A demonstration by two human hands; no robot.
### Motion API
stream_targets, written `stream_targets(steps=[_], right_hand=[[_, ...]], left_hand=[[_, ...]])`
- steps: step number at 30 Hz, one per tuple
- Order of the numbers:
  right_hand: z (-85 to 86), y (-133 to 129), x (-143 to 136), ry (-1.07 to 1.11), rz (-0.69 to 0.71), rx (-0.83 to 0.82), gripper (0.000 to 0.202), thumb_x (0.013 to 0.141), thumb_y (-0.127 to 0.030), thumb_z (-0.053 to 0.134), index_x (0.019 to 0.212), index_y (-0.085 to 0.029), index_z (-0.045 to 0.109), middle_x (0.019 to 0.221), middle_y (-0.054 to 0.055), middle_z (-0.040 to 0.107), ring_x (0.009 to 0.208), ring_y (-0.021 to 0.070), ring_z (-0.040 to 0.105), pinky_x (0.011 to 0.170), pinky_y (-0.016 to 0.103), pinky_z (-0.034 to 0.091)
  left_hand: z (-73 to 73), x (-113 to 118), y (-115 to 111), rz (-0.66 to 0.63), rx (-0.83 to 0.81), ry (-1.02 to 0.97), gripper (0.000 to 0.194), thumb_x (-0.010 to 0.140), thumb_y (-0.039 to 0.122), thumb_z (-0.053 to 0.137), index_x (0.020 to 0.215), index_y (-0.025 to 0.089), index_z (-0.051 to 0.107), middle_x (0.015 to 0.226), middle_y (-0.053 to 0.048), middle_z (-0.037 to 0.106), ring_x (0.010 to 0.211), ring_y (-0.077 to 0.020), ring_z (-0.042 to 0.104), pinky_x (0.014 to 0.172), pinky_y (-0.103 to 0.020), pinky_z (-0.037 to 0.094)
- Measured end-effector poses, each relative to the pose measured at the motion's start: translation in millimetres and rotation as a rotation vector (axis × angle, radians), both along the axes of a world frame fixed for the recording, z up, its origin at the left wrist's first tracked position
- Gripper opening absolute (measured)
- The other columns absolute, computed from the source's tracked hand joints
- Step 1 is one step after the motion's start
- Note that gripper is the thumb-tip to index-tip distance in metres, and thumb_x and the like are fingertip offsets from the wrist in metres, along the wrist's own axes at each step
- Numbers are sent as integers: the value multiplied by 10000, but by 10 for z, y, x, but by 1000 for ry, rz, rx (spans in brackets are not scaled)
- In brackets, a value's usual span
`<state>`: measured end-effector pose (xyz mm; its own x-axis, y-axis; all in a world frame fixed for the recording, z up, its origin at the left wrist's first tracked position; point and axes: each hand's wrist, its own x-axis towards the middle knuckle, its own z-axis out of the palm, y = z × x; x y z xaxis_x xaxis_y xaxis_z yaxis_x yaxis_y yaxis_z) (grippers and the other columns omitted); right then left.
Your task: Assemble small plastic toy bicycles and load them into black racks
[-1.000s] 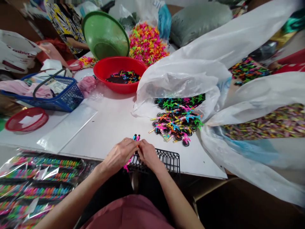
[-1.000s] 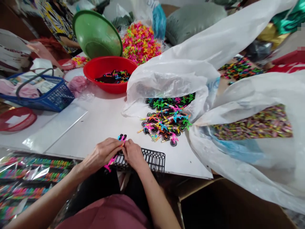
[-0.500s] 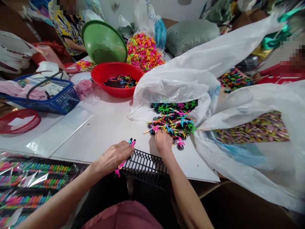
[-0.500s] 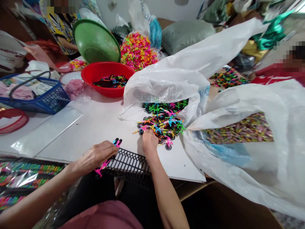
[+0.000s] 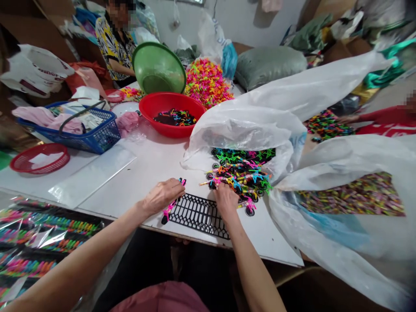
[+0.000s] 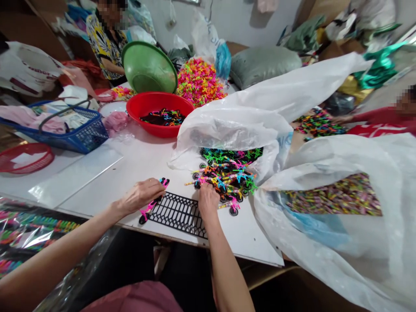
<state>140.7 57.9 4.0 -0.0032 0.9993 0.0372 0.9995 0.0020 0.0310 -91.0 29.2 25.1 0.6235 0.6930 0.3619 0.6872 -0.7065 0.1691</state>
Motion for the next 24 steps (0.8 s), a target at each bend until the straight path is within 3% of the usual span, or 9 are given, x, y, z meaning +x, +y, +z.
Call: stream_targets(steps=[4,6,8,12,16,20,24], right_hand=[[188,32,-12,118,-74,35,209,854,-296,477,890,-147,619,802,110,665,730,214,645,610,274,416],[303,-3,-36,226,-92,106,219,850,-337,479,846,-174,625,743,74,664,676,191,633,590,257,389],[381,-75,-77,362,-42,201,231,846,-365,478,861,-185,622,738,51,664,645,171,617,579,246,371],[392,-241,-158,580,164,389,263,868,-367,438,931,-175,607,805,50,658,645,148,589,616,246,388],[382,-329,-183,648,186,409,244,852,-325,453,956,-163,603,829,57,649,602,136,563,612,250,404],[387,-432,-217,779,130,308,235,813,-329,491,944,-173,607,816,42,650,570,126,559,590,247,414],[140,-685,-394,1062,96,51,151,746,-298,533,847,-196,581,637,-18,601,516,126,534,518,236,413]], left_hand=[[175,31,-36,59,28,-108,239,908,319,443,908,158,620,884,-68,622,841,-158,580,764,-285,467],[285,118,-23,208,18,-299,232,873,339,508,982,163,613,961,-81,623,888,-175,587,808,-319,467],[361,261,19,370,-107,-491,297,821,351,576,1040,151,597,956,-85,635,840,-178,606,762,-319,487],[369,605,111,421,-536,-712,250,758,358,619,873,137,624,718,-29,657,609,-140,606,539,-240,466],[328,798,39,524,-433,-751,123,733,273,625,751,153,597,625,3,625,577,-125,584,536,-223,439],[391,622,-215,541,-377,-693,208,729,330,654,841,162,605,663,5,630,579,-121,579,559,-232,453],[472,171,-566,503,-210,-548,207,806,312,589,952,167,602,817,-34,641,730,-143,599,690,-275,488]])
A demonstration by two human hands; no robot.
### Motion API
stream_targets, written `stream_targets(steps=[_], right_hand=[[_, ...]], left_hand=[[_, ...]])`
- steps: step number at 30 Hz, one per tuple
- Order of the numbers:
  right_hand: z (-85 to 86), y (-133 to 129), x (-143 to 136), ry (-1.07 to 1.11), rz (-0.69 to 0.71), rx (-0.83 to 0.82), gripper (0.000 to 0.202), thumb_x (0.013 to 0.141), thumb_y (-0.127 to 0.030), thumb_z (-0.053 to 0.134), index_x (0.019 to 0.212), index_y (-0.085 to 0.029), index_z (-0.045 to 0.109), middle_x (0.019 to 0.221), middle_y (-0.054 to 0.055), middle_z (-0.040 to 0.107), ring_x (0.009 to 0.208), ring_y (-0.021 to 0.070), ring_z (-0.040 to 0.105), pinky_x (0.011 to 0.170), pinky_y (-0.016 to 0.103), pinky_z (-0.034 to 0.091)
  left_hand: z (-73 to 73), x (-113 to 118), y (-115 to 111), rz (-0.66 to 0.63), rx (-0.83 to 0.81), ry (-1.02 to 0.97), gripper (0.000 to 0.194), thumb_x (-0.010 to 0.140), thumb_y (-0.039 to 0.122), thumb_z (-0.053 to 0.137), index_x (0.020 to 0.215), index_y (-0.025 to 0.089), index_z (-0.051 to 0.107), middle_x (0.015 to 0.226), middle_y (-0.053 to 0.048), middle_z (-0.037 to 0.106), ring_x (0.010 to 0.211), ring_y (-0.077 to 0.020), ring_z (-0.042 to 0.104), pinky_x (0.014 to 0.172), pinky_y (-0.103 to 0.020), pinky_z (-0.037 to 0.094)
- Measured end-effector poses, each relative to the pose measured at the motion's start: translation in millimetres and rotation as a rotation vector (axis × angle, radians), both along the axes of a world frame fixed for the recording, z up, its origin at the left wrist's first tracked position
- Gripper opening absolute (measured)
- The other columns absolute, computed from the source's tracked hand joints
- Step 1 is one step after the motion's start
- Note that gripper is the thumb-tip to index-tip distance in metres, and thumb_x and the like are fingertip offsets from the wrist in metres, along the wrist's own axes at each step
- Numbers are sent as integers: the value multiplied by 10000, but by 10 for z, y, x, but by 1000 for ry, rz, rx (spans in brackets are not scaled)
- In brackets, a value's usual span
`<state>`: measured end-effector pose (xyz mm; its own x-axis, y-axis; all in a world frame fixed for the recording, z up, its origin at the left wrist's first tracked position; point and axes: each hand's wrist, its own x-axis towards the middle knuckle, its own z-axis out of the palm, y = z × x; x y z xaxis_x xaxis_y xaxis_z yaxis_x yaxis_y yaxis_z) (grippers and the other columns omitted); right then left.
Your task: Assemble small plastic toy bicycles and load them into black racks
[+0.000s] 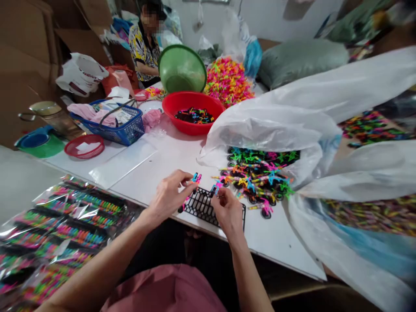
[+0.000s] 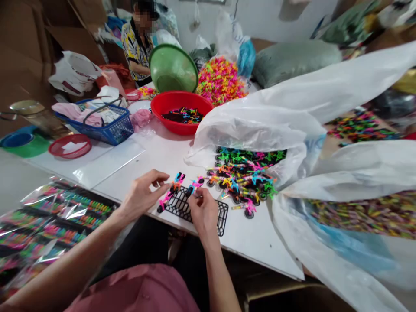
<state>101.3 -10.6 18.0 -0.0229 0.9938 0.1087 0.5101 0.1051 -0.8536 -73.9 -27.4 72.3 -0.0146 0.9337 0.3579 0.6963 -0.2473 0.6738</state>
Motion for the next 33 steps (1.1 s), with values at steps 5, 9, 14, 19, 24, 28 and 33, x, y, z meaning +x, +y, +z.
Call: stream_targets(steps=[5,9,14,19,24,28,33], right_hand=[[-457,-292,-369,435,93,-273,125,710,-280,540,807,-202,536,677,-5,618,578,151,596,507,250,481],[-569,-292,-513,450,68,-241,129,733,-207,476,857,-197,511,686,-9,611,595,144,604,526,236,484],[-616,-341,-478,-86,80,-44,152,751,-133,435,870,-179,517,626,-2,580,544,150,562,524,235,418],[-613,-423,-472,-311,158,23,254,724,-42,417,915,-168,528,764,43,625,632,157,594,584,231,417],[-559,-430,-414,-288,233,-23,207,792,-77,415,926,-165,546,811,51,629,666,154,599,608,234,432],[-348,-59,-83,-231,406,-19,195,789,-100,472,933,-186,572,777,10,632,672,138,590,619,220,443],[-2,800,103,-791,234,121,291,842,-63,390,1040,-147,586,1123,136,552,957,217,546,761,296,430]], left_hand=[[-189,-249,-288,-344,9,306,260,868,151,455,1107,159,557,1065,-106,593,1025,-204,541,898,-374,459],[-355,-187,-268,-394,63,331,265,894,129,403,1119,145,542,1077,-107,587,1045,-196,526,929,-369,451],[-374,-167,-253,-481,96,380,225,892,171,453,1096,148,545,1008,-80,611,983,-180,548,904,-345,471],[-407,-128,-279,-496,90,428,187,895,212,463,1039,146,563,1018,-80,610,967,-181,556,872,-339,490],[-400,-115,-262,-517,130,422,210,920,155,375,983,133,575,929,-77,624,937,-167,570,832,-313,510],[-409,-145,-300,-557,83,395,227,921,143,377,1070,137,549,962,-76,616,948,-160,564,826,-292,511],[-411,-160,-310,-547,117,362,220,918,166,407,1084,153,551,938,-66,620,930,-159,576,810,-293,517]])
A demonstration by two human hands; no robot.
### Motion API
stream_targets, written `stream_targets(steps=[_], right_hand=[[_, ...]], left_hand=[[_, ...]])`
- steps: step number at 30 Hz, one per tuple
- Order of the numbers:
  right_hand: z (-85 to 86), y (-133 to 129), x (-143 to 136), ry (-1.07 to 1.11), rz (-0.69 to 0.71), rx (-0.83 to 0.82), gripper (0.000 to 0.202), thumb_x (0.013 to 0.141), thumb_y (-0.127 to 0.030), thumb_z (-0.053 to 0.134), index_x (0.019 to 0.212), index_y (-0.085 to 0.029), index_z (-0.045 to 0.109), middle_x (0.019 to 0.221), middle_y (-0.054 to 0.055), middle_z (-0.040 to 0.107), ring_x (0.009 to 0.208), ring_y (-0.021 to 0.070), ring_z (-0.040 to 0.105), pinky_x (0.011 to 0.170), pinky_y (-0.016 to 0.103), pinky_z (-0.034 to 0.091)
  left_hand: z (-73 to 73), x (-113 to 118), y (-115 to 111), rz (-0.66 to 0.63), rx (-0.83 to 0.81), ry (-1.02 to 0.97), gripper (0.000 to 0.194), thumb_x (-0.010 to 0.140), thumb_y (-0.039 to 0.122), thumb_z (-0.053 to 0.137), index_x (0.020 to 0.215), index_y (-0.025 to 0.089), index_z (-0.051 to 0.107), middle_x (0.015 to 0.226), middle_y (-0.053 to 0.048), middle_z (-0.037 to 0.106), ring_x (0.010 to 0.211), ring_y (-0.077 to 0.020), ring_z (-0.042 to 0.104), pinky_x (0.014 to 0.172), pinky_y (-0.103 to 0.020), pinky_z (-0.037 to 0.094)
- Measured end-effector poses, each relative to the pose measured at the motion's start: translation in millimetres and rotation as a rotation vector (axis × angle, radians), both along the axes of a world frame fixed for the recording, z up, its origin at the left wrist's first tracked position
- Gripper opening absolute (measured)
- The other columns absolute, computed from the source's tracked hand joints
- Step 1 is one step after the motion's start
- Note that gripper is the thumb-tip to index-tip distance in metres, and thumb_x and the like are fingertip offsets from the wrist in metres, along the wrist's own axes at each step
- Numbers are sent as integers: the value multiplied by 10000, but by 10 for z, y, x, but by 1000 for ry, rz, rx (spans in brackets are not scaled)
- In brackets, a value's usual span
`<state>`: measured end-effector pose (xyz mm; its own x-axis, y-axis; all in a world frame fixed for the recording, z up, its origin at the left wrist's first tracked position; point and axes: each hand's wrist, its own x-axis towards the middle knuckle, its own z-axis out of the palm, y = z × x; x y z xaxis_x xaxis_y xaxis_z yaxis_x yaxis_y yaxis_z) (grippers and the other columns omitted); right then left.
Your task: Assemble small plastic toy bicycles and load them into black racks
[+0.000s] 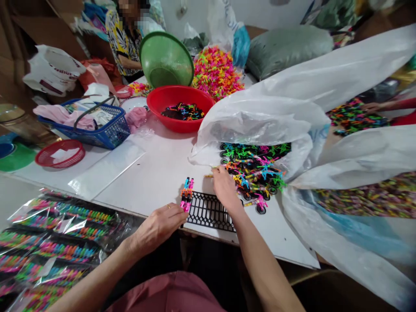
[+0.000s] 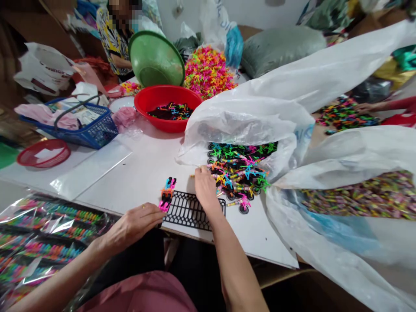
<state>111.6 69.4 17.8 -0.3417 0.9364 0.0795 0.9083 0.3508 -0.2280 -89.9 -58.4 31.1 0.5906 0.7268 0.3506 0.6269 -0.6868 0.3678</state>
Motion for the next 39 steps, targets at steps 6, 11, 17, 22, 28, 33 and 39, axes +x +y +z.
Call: stream_targets(steps=[6,11,17,22,28,33,39], right_hand=[[-155,-54,-36,-149,228,-9,236,878,-96,391,942,-177,602,1066,93,564,977,206,513,809,280,406],[-195,-333,112,-42,112,-19,238,920,-203,360,1034,-174,566,1069,87,591,939,174,560,801,253,410],[-169,-102,-65,-54,-328,-203,238,831,-325,493,890,-133,622,869,138,669,834,233,633,704,293,439],[-178,-117,16,628,-266,-398,231,796,-381,492,727,-174,569,636,43,635,642,177,620,574,249,446],[-380,-444,-209,1137,-168,-544,198,712,-380,560,752,-192,510,584,-15,593,517,147,563,501,252,452],[-491,-548,-293,902,-147,-282,147,763,-321,527,760,-177,557,639,7,599,577,148,542,550,245,424],[-421,-630,-345,422,-83,-146,210,818,-135,381,928,-127,559,835,89,609,704,178,568,625,264,411]], left_hand=[[124,-21,25,-32,-143,-1,238,923,215,399,1104,185,551,974,-68,610,912,-145,575,818,-259,507],[99,-49,69,-81,-145,49,250,927,164,359,1078,195,555,959,-56,601,901,-134,565,817,-234,492],[102,-59,49,-96,-66,62,241,918,173,396,1098,180,555,969,-69,616,914,-145,576,803,-249,495],[300,38,200,198,100,-177,239,862,176,526,1097,172,570,1009,-74,614,973,-171,558,867,-320,470],[150,245,648,137,11,2,175,858,113,475,954,122,621,871,-90,624,877,-196,577,796,-337,494],[7,205,696,128,-31,-38,195,882,125,442,983,140,608,858,-74,628,873,-178,575,793,-310,483],[58,187,666,103,-100,-41,265,866,219,517,1105,115,563,924,-100,627,892,-189,578,801,-325,484]])
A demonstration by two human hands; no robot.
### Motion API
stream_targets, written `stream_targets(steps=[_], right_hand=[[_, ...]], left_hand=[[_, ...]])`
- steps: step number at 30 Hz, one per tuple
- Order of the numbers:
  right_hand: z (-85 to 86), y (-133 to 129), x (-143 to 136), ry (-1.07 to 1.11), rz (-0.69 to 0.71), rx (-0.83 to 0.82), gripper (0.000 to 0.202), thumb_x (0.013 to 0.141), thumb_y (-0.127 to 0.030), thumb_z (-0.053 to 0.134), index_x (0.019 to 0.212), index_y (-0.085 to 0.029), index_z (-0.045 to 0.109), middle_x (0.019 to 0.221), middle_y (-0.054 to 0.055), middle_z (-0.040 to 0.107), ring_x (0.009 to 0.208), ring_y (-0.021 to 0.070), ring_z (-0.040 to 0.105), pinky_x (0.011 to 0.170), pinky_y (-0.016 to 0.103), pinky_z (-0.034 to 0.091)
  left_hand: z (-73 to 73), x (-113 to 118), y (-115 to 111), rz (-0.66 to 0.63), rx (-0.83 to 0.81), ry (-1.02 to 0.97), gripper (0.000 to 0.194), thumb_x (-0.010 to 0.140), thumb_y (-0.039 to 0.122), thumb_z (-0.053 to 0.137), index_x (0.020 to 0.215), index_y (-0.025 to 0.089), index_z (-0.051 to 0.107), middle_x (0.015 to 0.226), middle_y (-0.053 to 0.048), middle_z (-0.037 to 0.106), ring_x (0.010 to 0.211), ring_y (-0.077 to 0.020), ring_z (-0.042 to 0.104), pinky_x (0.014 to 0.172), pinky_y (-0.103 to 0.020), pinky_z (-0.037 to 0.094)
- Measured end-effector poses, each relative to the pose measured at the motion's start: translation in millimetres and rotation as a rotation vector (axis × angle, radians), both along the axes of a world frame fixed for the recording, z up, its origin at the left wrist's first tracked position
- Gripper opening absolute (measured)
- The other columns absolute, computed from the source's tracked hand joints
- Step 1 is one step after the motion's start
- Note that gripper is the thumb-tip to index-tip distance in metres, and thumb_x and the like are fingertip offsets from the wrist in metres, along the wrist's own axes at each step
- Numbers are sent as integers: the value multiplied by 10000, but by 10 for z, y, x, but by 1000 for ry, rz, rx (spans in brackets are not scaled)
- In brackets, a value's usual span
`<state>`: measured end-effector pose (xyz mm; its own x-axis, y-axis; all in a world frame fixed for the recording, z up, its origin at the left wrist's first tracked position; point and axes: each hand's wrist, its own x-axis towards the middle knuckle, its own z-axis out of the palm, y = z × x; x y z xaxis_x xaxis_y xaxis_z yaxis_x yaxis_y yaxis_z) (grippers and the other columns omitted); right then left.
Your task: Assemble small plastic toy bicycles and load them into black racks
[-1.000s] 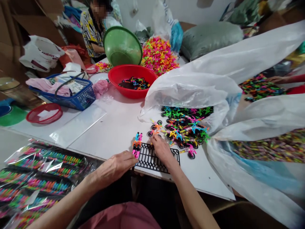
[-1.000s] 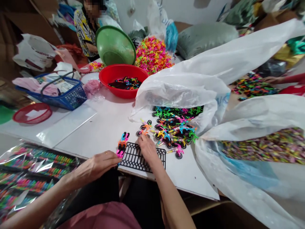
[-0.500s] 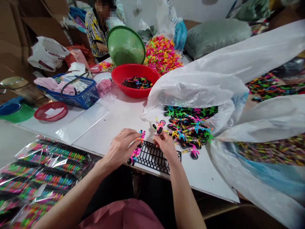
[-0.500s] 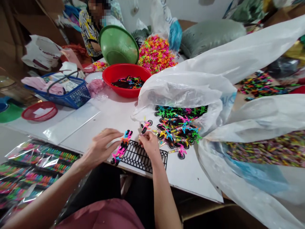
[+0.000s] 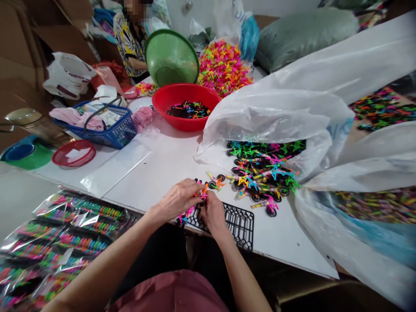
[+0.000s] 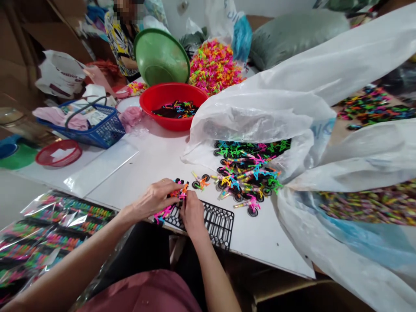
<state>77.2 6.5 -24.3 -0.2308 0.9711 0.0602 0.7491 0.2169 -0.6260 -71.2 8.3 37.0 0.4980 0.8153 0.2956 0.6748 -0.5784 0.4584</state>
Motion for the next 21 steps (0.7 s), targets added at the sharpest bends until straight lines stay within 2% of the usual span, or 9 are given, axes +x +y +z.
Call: stream_targets(steps=[2,4,7,10,13,16,19,21], right_hand=[[20,-8,-39,-93,15,11,230,818,-115,373,961,-117,553,889,106,604,738,184,570,648,270,411],[11,-2,-34,-91,38,7,210,820,-122,387,950,-128,553,883,92,605,742,174,567,659,262,411],[-11,48,105,8,132,-30,135,816,-178,452,880,-157,569,795,48,612,704,156,563,641,245,415],[71,223,290,50,241,-71,149,838,-218,461,865,-182,603,721,14,619,672,143,574,631,232,418],[240,534,286,-160,105,17,204,859,-249,459,984,-171,601,907,66,631,809,175,595,703,258,423],[347,782,80,-433,30,15,232,864,-183,425,1017,-128,590,1022,123,593,861,203,593,716,282,423],[319,776,-51,-475,199,35,250,869,-111,378,960,-157,606,1035,98,585,907,189,575,728,266,421],[262,654,11,-443,330,101,260,885,-115,365,955,-184,606,1094,80,568,966,176,550,755,254,417]], left_hand=[[-12,7,-2,-16,7,10,256,864,235,526,1089,120,570,932,-99,623,918,-194,568,823,-335,477],[-41,10,-8,-11,42,7,205,883,214,490,1041,130,590,912,-92,623,925,-192,560,829,-339,474],[-72,0,-42,-27,83,-14,193,899,183,451,1011,140,603,888,-80,633,910,-179,561,812,-323,480],[-60,-15,-120,-72,113,-10,203,903,179,446,1027,141,602,882,-77,642,904,-174,567,800,-310,487],[-26,-14,-223,-79,140,0,212,907,173,432,1023,138,606,888,-81,645,912,-174,568,808,-316,489],[-6,-5,-305,-75,134,11,215,906,161,427,1024,143,606,897,-79,646,909,-170,570,807,-315,493],[-11,-5,-344,-60,132,9,206,902,163,436,1011,146,609,893,-76,648,903,-169,571,806,-310,496],[-21,-8,-346,-55,136,8,201,900,162,439,1002,140,610,897,-77,648,905,-172,568,810,-315,494]])
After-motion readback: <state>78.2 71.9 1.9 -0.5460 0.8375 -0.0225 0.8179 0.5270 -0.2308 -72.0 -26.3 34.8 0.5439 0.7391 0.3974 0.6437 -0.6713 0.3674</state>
